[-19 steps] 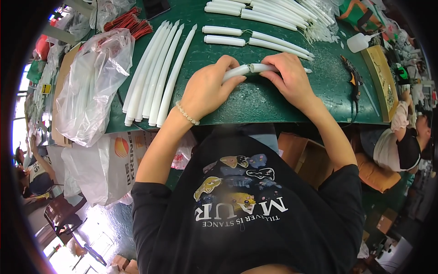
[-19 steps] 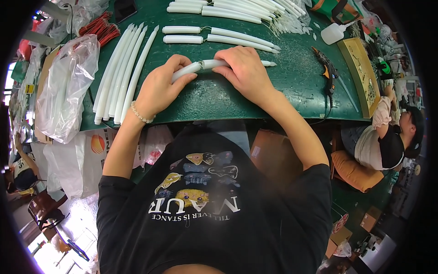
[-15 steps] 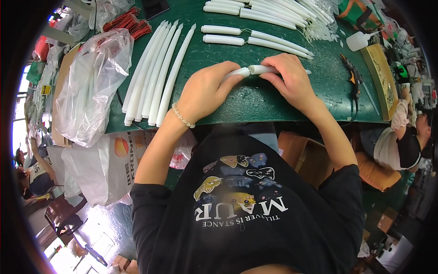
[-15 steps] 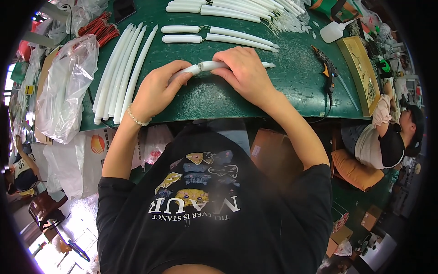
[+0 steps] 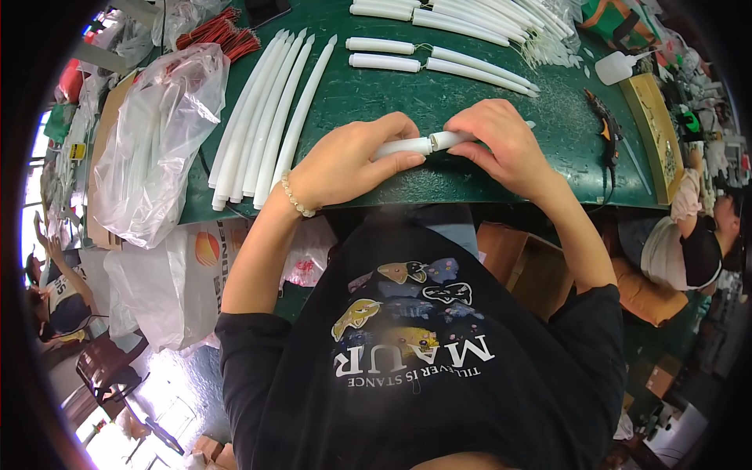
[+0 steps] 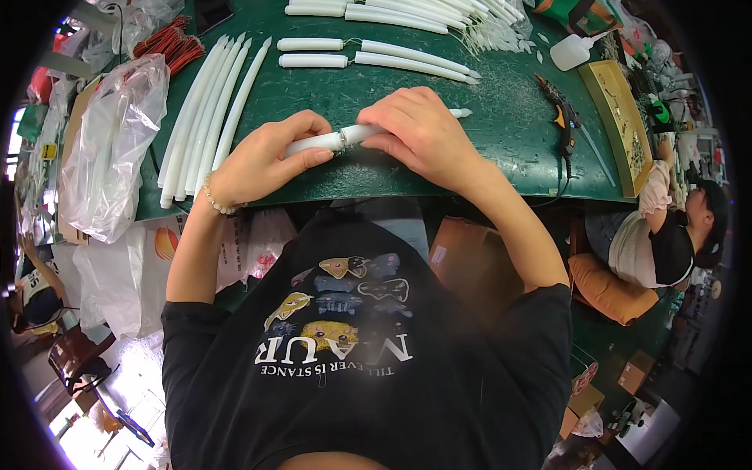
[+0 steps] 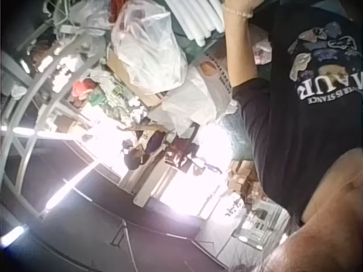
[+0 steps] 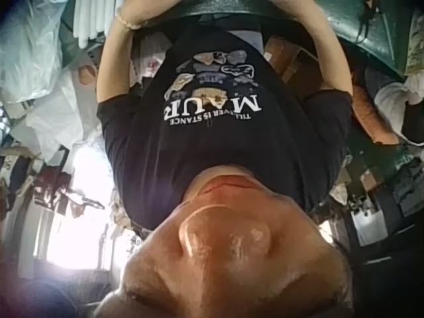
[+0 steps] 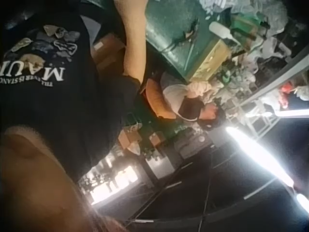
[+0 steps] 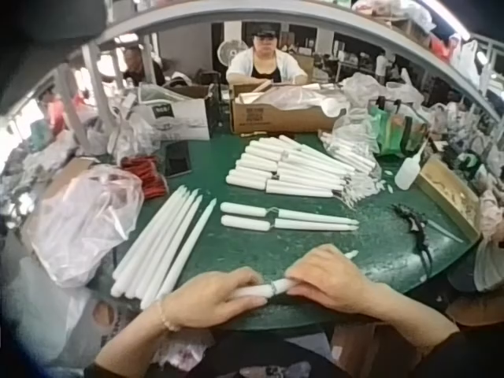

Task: Assembling white plastic tube components using glue and a handheld applicator tool.

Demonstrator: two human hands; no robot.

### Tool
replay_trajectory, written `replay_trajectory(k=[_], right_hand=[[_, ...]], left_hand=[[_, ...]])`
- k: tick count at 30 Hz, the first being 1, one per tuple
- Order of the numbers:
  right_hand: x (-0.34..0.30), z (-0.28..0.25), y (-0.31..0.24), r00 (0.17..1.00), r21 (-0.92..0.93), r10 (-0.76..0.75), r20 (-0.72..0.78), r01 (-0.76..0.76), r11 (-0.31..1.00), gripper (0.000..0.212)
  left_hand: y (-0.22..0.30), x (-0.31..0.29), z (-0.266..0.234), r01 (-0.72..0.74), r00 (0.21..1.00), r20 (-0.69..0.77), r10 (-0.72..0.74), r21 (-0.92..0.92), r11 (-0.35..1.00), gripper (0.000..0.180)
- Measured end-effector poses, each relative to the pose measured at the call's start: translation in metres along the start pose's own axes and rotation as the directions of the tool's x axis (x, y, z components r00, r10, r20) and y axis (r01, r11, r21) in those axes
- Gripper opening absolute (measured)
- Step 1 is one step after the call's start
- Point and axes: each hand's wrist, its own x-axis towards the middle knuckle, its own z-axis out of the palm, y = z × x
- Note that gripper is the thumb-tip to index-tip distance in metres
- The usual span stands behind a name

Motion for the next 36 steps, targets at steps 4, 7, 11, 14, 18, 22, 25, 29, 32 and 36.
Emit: replay_trajectory(k=[4,7,11,14,18,22,25,29,32,36], right_hand=[[-0.002,0.0,0.0,0.999,0.021,-0.027,-0.018,0.027,0.999,0.027],[-0.002,-0.002,-0.001,1.0,0.042,-0.013,0.011,0.013,0.999,0.027],[-0.002,-0.003,-0.002,0.998,0.056,-0.048,0.047,0.045,0.997,0.028],[0.0,-0.005,-0.004,0.994,0.043,-0.096,0.056,0.094,0.995,0.029],[0.001,-0.007,-0.009,0.991,0.006,-0.113,0.072,0.113,0.994,0.032],[-0.002,0.0,-0.008,0.996,-0.013,-0.071,0.049,0.071,0.997,0.034],[-0.008,0.008,-0.007,0.995,-0.004,-0.048,0.083,0.048,0.999,0.034],[-0.009,0.014,-0.006,0.993,-0.121,-0.004,0.116,0.018,0.992,0.028],[-0.007,0.015,-0.005,0.991,-0.17,-0.015,0.134,0.038,0.985,0.026],[-0.007,0.014,-0.005,0.975,-0.221,-0.049,0.219,0.099,0.97,0.026]], left_hand=[[-0.002,0.0,-0.004,-0.057,0.993,0.1,0.061,-0.04,0.998,0.026],[-0.002,0.0,-0.006,-0.032,0.986,0.162,0.039,-0.051,0.998,0.025],[-0.002,0.0,-0.007,-0.067,0.981,0.18,0.065,0.002,0.998,0.026],[0.0,0.0,-0.008,-0.075,0.973,0.22,0.066,0.031,0.997,0.028],[0.001,0.001,-0.009,-0.066,0.97,0.237,0.045,0.082,0.994,0.028],[-0.008,-0.003,0.006,-0.141,0.987,0.093,0.13,0.132,0.981,0.026],[-0.014,-0.003,0.016,-0.202,0.979,0.032,0.199,0.195,0.96,0.024],[-0.014,0.0,0.022,-0.115,0.993,0.028,0.112,0.29,0.95,0.023],[-0.015,0.004,0.027,-0.175,0.984,0.036,0.176,0.404,0.898,0.022],[-0.013,0.005,0.028,-0.217,0.976,0.077,0.205,0.472,0.855,0.023]])
